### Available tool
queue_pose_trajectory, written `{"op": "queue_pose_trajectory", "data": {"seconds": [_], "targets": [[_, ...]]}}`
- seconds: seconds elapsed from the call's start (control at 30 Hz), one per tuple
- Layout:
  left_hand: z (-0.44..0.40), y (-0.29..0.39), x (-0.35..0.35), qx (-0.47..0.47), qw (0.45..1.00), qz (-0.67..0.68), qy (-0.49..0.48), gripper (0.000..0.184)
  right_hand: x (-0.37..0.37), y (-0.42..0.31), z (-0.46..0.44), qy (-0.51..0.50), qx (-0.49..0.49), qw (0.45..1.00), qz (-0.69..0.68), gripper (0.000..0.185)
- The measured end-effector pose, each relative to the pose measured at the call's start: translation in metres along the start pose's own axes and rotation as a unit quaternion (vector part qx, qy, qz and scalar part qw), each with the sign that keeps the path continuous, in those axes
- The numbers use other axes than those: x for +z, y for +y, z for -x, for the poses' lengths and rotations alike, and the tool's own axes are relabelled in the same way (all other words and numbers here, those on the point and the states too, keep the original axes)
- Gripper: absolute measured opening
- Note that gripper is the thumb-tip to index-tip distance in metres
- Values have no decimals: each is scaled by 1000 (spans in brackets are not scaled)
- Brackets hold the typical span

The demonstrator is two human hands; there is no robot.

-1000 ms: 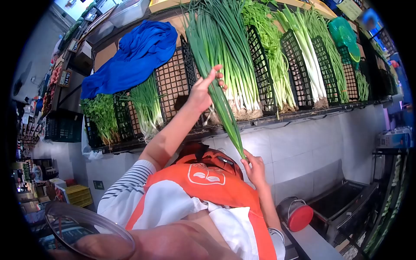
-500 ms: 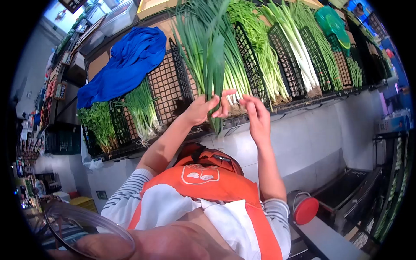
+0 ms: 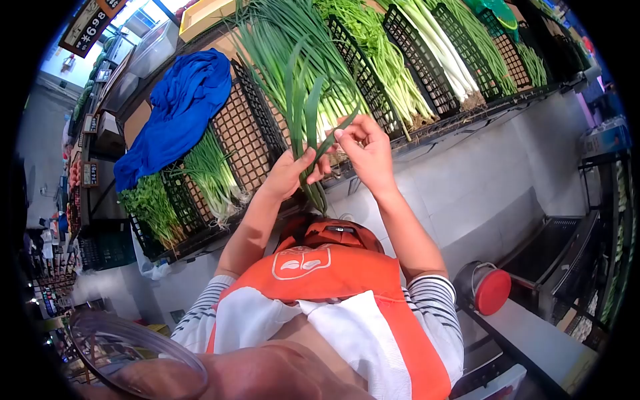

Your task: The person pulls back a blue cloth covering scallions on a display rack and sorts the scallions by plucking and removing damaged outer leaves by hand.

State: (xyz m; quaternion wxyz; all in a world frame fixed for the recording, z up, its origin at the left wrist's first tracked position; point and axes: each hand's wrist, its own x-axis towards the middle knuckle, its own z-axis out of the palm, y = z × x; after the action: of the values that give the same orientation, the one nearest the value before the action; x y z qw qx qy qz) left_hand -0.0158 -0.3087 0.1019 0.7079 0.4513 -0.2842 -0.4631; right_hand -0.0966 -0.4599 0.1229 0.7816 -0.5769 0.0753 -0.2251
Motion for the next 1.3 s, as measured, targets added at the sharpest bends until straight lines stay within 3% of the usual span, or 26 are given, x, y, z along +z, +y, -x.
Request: {"op": "queue_pose_trajectory", "data": {"seconds": [0.1, 0.13, 0.23, 0.33, 0.43, 0.47, 0.57, 0.6, 0.7, 0.83, 1.03, 1.1, 1.13, 1.17, 1.27, 1.3], "targets": [[0, -4, -2, -18, 1000, 5, 22, 40, -2, 18, 1, 66, -121, 983, 119, 37], [0, -4, -3, -22, 1000, 2, 20, 39, 0, 17, 2, 79, -114, 981, 132, 51], [0, -4, -4, -30, 999, -3, 13, 39, 4, -2, 9, 76, -131, 962, 227, 42], [1, -5, -5, -38, 999, 0, 4, 38, -11, -13, 5, -17, -202, 840, 503, 31], [3, -5, -7, -42, 999, -14, 4, 36, -9, -34, 9, -37, -148, 753, 640, 24], [4, -4, -7, -42, 999, -21, 6, 35, -9, -40, 10, -74, -99, 747, 653, 23], [6, -3, -7, -53, 998, -36, 6, 31, -11, -46, 8, -138, -224, 764, 589, 21], [7, -3, -7, -55, 997, -45, 2, 32, -7, -51, 8, -153, -213, 790, 555, 17], [9, -3, -7, -58, 995, -75, -11, 34, -7, -49, 4, -250, -162, 777, 555, 11], [10, -4, -7, -69, 992, -105, -7, 33, -12, -32, 5, -241, -143, 770, 573, 12], [6, -2, 3, -75, 992, -98, 28, 35, -11, -10, 8, -142, -136, 857, 476, 10], [5, -4, 5, -67, 992, -97, 37, 37, -29, 2, -7, 44, -105, 900, 421, 10], [6, -8, 4, -61, 992, -100, 49, 38, -44, -1, -19, 77, -112, 964, 229, 8], [5, -9, 2, -53, 991, -106, 61, 40, -59, -6, -27, 125, -124, 950, 259, 11], [2, -14, 1, -50, 991, -121, 33, 45, -47, -53, -36, 88, -227, 935, 258, 17], [1, -14, 2, -64, 991, -113, 28, 46, -34, -87, -28, 34, -117, 940, 319, 24]]}}
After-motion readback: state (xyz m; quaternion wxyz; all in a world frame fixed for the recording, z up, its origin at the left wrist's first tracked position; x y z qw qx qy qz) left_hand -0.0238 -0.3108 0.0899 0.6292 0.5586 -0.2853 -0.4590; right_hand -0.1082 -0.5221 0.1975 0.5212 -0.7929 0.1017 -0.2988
